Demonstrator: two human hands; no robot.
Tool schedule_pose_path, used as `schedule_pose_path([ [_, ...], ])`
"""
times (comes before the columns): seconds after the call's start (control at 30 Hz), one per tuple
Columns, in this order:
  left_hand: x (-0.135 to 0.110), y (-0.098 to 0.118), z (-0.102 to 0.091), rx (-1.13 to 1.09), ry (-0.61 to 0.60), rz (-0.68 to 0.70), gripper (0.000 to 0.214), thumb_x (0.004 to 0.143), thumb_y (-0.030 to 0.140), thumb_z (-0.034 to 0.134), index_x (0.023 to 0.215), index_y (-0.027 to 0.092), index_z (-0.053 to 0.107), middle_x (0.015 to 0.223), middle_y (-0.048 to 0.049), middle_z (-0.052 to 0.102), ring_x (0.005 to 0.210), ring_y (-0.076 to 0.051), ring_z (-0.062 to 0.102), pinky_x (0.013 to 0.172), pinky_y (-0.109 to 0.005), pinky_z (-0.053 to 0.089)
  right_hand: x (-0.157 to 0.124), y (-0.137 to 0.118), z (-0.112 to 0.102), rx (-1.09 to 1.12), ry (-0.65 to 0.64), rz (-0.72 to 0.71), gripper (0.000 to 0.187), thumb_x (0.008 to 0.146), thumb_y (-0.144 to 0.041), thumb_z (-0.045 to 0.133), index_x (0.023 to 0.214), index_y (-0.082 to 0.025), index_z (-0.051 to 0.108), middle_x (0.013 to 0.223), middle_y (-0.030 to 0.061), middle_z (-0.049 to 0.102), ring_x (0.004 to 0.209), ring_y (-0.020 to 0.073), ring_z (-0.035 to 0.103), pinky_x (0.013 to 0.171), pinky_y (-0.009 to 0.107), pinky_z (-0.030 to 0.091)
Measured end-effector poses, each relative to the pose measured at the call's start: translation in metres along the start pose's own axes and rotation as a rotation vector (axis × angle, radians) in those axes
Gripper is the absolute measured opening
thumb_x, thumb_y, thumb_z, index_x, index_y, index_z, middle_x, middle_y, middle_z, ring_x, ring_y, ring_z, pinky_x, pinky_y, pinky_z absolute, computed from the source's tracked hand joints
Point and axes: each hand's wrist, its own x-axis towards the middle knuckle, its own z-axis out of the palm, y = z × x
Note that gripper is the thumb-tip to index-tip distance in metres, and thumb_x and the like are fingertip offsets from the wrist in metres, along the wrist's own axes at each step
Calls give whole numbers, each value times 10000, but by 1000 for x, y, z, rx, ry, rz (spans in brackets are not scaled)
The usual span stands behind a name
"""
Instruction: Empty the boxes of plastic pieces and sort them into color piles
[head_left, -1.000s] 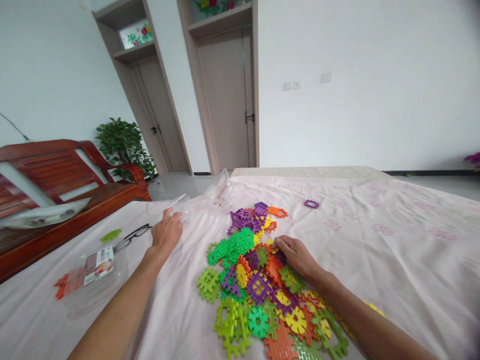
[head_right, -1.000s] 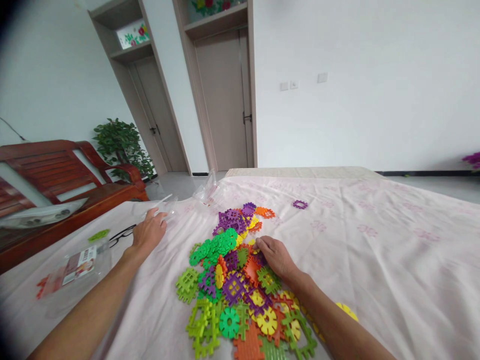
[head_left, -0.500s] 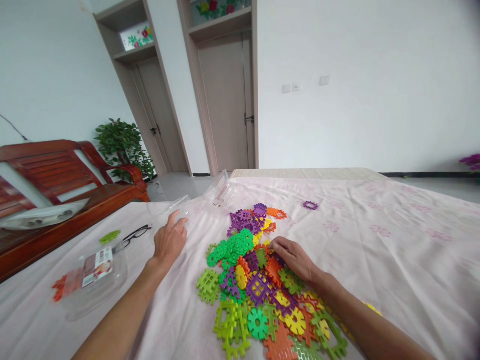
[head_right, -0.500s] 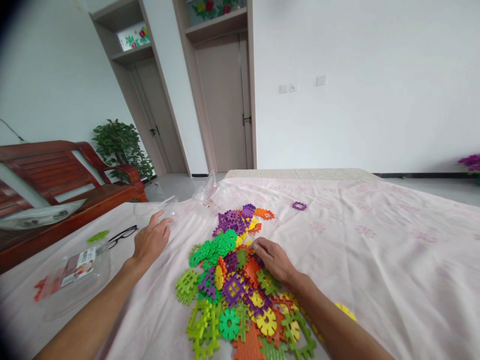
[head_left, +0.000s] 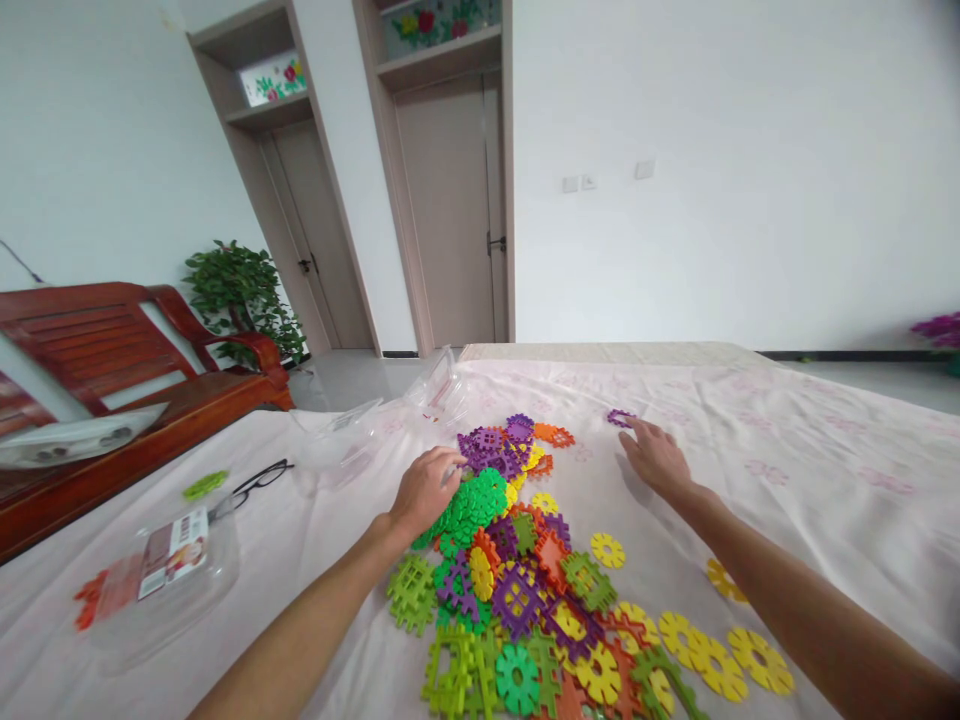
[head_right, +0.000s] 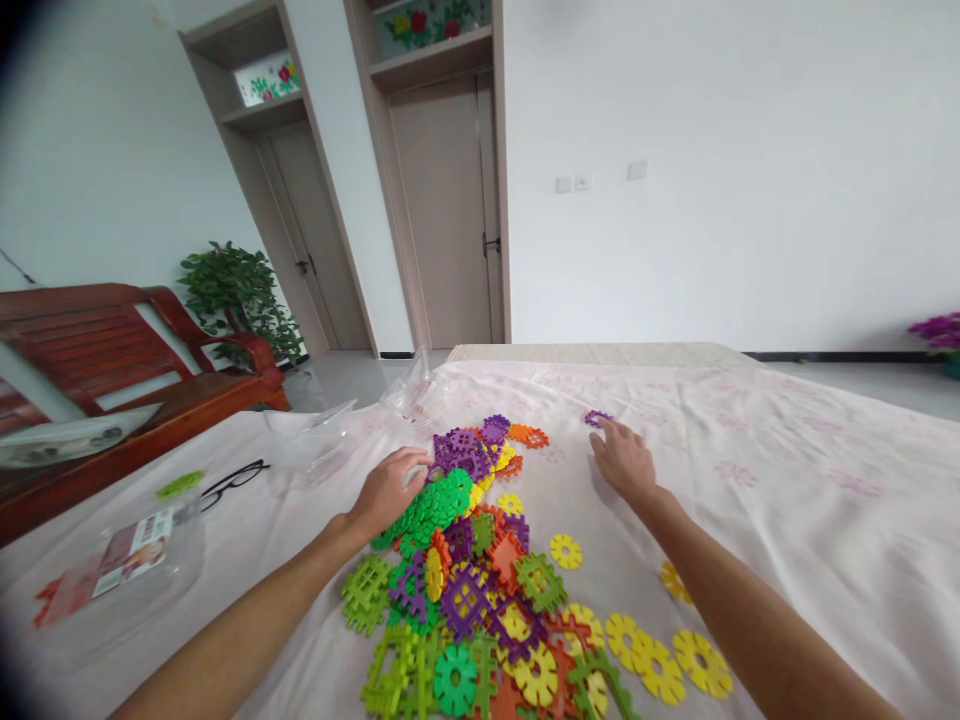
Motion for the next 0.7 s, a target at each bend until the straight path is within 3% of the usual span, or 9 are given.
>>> schedule_pose_path([
  [0.1, 14, -7, 11, -8, -47, 8, 294, 897, 255, 484, 1107, 225, 687, 1196, -52, 662, 1155, -178, 581, 1070, -312, 415, 16, 23, 5, -78, -67, 109, 559, 950, -477, 344, 1454, -247, 415, 1457, 177, 445, 1268, 371, 475, 977, 537, 413],
  [0.2, 26, -11, 25, 18, -82, -13, 408, 929, 385, 459, 1264, 214, 617, 1344, -80, 586, 1279, -203, 501, 1138, -342, 330, 24, 24, 13, -101, -138, 98, 560, 960, -492, 322, 1460, -255, 409, 1438, 159, 476, 1277, 352, 479, 1017, 535, 382],
  [0.4, 51, -12, 54, 25, -323, -176, 704, 915, 618, 375, 1519, 265, 298, 1568, -122, 324, 1460, -300, 249, 1166, -504, 208, 20, -23, 36, -98, -248, -277, 458, 977, -417, 332, 1361, -282, 542, 1480, 91, 464, 1368, 314, 394, 1101, 532, 314],
  [0.53, 57, -12, 61, 6, -415, -134, 643, 886, 615, 441, 1458, 322, 415, 1577, -97, 295, 1460, -338, 235, 1161, -536, 190, 2, -59, 46, -36, -277, -379, 501, 1000, -421, 277, 1413, -240, 495, 1509, 100, 429, 1402, 291, 356, 1138, 534, 269],
  [0.7, 44, 1, 47, -75, -376, -18, 487, 858, 470, 546, 1304, 278, 588, 1452, -71, 473, 1376, -277, 380, 1150, -429, 280, -33, -100, 41, 202, -333, -451, 459, 1007, -388, 285, 1351, -253, 556, 1460, 70, 501, 1399, 254, 375, 1159, 509, 261],
])
